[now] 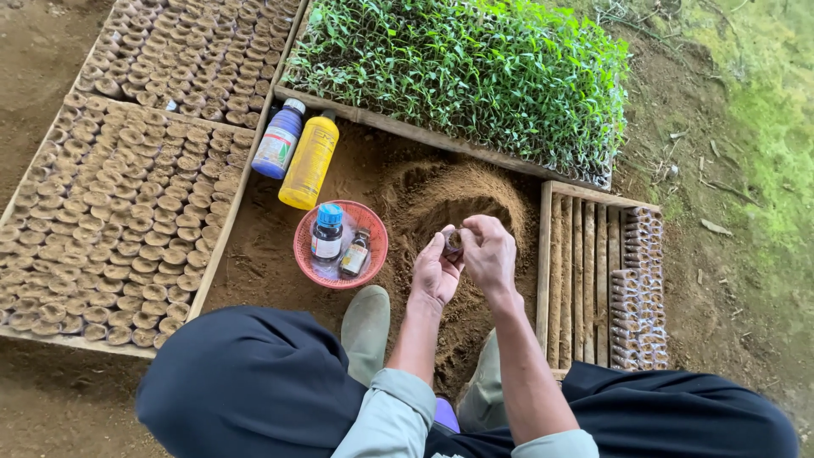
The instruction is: The person sits cross-legged on the ground and repeatedly takes small seedlings from a tray, wraps them in soil to form small balls, and places them into a wooden slatted tray. The person handles seedlings, soil, and small plastic bags throughout the process.
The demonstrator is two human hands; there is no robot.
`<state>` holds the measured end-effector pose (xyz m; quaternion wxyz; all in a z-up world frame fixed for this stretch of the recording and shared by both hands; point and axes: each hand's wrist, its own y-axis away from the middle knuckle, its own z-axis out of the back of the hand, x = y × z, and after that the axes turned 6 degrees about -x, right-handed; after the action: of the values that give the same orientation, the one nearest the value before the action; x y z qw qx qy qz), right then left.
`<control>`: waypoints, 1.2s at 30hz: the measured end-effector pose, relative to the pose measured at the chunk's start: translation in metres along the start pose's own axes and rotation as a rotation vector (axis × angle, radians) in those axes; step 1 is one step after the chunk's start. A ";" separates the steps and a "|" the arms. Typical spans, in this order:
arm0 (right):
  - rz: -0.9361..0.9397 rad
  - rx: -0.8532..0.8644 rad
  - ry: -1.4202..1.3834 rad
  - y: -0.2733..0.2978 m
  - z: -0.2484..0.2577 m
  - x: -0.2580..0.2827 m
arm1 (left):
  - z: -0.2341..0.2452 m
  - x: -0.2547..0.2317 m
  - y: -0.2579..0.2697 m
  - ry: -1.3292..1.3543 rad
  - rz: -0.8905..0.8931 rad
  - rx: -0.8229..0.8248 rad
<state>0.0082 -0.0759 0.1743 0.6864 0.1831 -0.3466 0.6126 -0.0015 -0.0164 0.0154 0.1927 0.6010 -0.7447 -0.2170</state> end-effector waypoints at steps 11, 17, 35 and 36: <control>-0.224 -0.148 -0.152 0.024 -0.045 -0.020 | -0.016 -0.004 0.014 0.088 0.023 0.007; -0.351 -0.227 -0.242 0.033 -0.054 -0.035 | -0.008 0.000 0.012 0.106 0.054 -0.021; -0.102 0.263 0.421 0.130 -0.106 -0.141 | 0.025 -0.027 -0.012 0.010 -0.008 -0.240; -0.111 0.319 0.435 0.134 -0.102 -0.135 | 0.022 -0.027 -0.015 0.030 0.010 -0.205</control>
<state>-0.0968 -0.0787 -0.0140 0.7397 0.1719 -0.0798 0.6457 0.0037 0.0090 -0.0117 0.2653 0.5775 -0.7188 -0.2818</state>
